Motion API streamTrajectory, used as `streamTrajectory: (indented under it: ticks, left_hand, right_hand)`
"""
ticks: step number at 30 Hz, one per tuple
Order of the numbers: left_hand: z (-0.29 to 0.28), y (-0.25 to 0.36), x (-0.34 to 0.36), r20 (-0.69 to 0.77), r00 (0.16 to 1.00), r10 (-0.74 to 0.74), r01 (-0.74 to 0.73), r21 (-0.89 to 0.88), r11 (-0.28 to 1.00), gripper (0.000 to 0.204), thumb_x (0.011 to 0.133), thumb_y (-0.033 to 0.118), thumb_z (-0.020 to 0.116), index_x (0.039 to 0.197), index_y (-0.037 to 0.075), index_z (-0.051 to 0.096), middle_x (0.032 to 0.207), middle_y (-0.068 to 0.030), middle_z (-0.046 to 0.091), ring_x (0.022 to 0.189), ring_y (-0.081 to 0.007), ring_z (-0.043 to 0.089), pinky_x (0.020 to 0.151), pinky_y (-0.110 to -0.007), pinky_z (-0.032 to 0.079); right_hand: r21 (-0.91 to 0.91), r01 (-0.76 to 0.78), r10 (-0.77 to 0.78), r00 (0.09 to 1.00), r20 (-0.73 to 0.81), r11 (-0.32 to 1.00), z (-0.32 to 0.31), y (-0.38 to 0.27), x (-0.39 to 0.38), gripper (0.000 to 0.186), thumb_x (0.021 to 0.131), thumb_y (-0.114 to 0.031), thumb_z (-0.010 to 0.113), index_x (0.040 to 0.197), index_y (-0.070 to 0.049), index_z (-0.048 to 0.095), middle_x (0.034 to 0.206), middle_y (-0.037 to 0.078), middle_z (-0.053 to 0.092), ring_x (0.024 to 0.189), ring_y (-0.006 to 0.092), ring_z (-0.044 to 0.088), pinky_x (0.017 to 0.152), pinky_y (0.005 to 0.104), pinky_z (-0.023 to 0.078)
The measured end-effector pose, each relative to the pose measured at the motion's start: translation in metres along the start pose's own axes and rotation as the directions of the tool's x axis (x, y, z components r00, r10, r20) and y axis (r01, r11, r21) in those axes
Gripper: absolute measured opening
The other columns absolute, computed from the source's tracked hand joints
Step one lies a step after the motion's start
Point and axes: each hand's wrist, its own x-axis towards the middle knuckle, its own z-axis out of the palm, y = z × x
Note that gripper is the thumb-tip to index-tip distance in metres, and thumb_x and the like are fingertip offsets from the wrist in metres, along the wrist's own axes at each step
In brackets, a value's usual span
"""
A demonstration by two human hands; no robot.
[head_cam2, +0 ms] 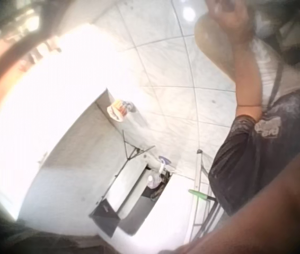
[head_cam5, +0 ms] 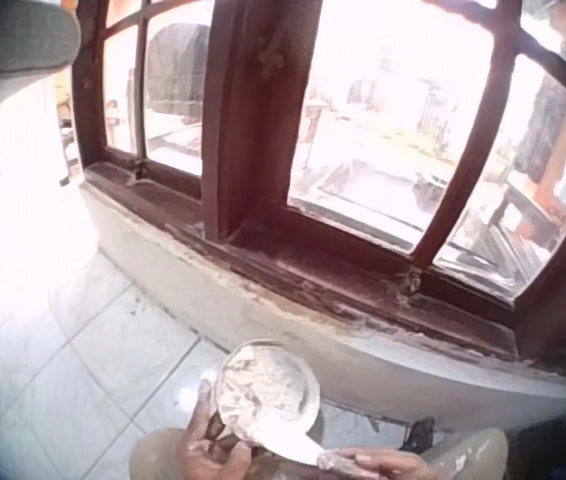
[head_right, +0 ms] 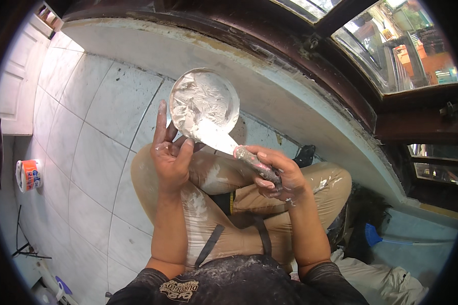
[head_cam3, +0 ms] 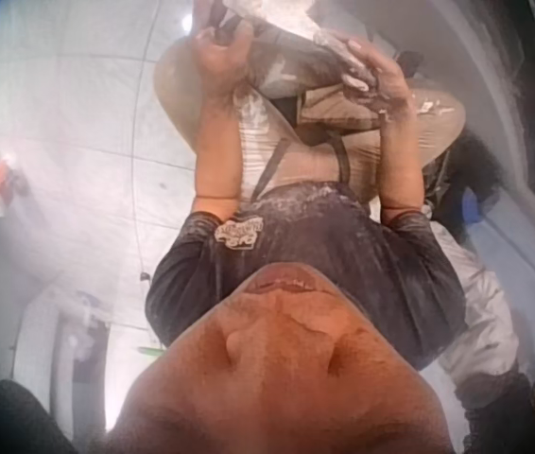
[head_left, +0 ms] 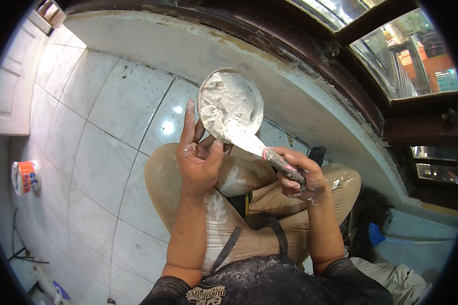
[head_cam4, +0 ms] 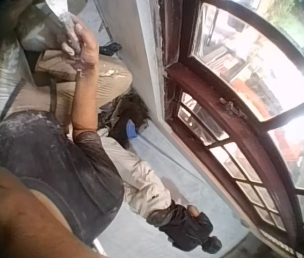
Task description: The person sits on the floor and uses a putty knife to apply white filler from a small container onto the lower edge of a wooden window frame. The person repeatedly scoops filler and smooths it along the frame's surface.
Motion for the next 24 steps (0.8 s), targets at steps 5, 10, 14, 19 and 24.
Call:
streamTrajectory:
  ticks: [5,10,14,19,24]
  left_hand:
    - [0.004,0.005,-0.001,-0.080,0.995,-0.062,0.063,0.015,0.998,0.095,0.101,-0.016,0.058,0.184,0.005,0.017,0.169,-0.0304,0.053,0.141,-0.0338,0.070,0.112,-0.043,0.066]
    - [0.008,0.007,0.003,-0.164,0.984,-0.064,0.061,-0.019,0.998,0.095,0.096,-0.011,0.062,0.181,0.000,0.022,0.159,-0.0299,0.062,0.131,-0.0343,0.076,0.098,-0.046,0.074]
    - [0.011,0.008,0.005,-0.165,0.984,-0.064,0.064,-0.004,0.998,0.094,0.095,-0.009,0.064,0.180,-0.004,0.023,0.156,-0.0304,0.064,0.130,-0.0347,0.077,0.094,-0.044,0.076]
    - [0.007,0.006,0.005,-0.151,0.986,-0.067,0.068,0.001,0.998,0.095,0.095,-0.010,0.063,0.180,-0.002,0.022,0.159,-0.0313,0.062,0.134,-0.0360,0.074,0.100,-0.048,0.073]
    - [0.000,0.003,0.002,-0.103,0.992,-0.070,0.072,0.014,0.997,0.095,0.096,-0.014,0.060,0.182,0.000,0.021,0.162,-0.0318,0.060,0.140,-0.0349,0.071,0.109,-0.048,0.069]
  right_hand:
    - [0.039,0.162,-0.165,0.979,0.120,0.986,-0.010,0.015,-0.014,0.059,0.119,-0.033,0.054,0.170,-0.003,0.046,0.085,0.009,0.065,0.061,0.0102,0.052,0.051,0.0270,0.041]
    - [-0.781,0.476,-0.752,0.659,0.012,0.404,0.018,0.003,-0.032,0.048,0.116,-0.012,0.062,0.162,0.000,0.057,0.117,0.017,0.078,0.082,0.0177,0.067,0.075,0.0281,0.054]
    - [-0.926,0.222,-0.880,0.305,0.363,-0.306,-0.001,-0.024,-0.036,0.046,0.107,-0.001,0.071,0.152,0.005,0.067,0.126,0.021,0.080,0.096,0.0277,0.075,0.085,0.0361,0.060]
    - [-0.780,0.158,-0.759,0.184,0.625,-0.605,-0.011,-0.058,-0.030,0.048,0.101,0.002,0.075,0.149,0.005,0.070,0.118,0.020,0.081,0.084,0.0323,0.075,0.076,0.0382,0.062]
    - [-0.802,-0.085,-0.789,0.267,0.554,-0.591,-0.057,-0.081,0.001,0.046,0.096,-0.001,0.083,0.141,-0.003,0.080,0.094,0.011,0.073,0.069,0.0244,0.069,0.064,0.0376,0.057]
